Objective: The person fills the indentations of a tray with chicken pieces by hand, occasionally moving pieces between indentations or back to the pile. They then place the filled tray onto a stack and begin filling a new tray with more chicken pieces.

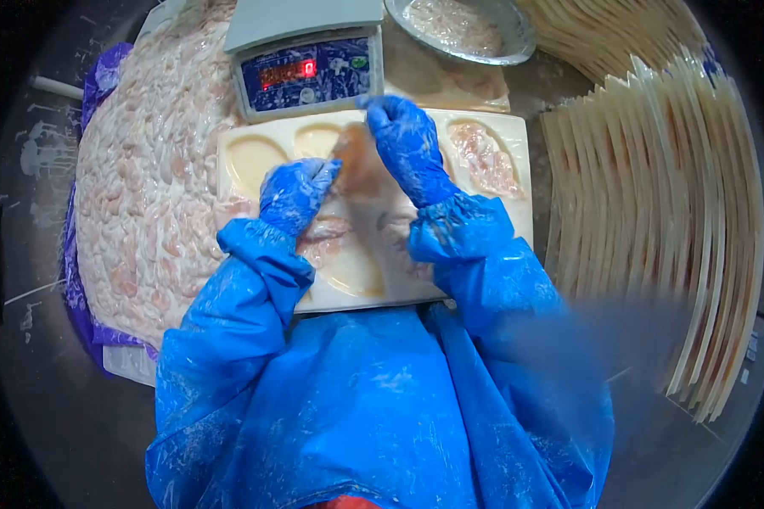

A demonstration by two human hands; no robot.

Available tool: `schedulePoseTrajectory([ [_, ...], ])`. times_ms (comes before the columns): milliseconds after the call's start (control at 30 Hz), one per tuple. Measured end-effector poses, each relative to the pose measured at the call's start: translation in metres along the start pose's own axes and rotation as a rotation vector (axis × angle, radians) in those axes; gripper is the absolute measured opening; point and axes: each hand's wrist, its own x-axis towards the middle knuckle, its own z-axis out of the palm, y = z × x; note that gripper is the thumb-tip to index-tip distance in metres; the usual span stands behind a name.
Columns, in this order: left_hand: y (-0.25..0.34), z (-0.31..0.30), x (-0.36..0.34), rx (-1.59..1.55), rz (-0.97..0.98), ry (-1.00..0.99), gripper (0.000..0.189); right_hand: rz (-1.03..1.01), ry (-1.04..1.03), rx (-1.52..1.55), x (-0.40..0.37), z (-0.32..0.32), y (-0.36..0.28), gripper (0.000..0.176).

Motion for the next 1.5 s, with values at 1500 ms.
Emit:
schedulePoseTrajectory([
  [1500,0.005,0.040,-0.125,-0.389,0.396,0.488,0.030,-0.634,-0.226,-0.397,-0.118,-0.007,0.022,0.055],
])
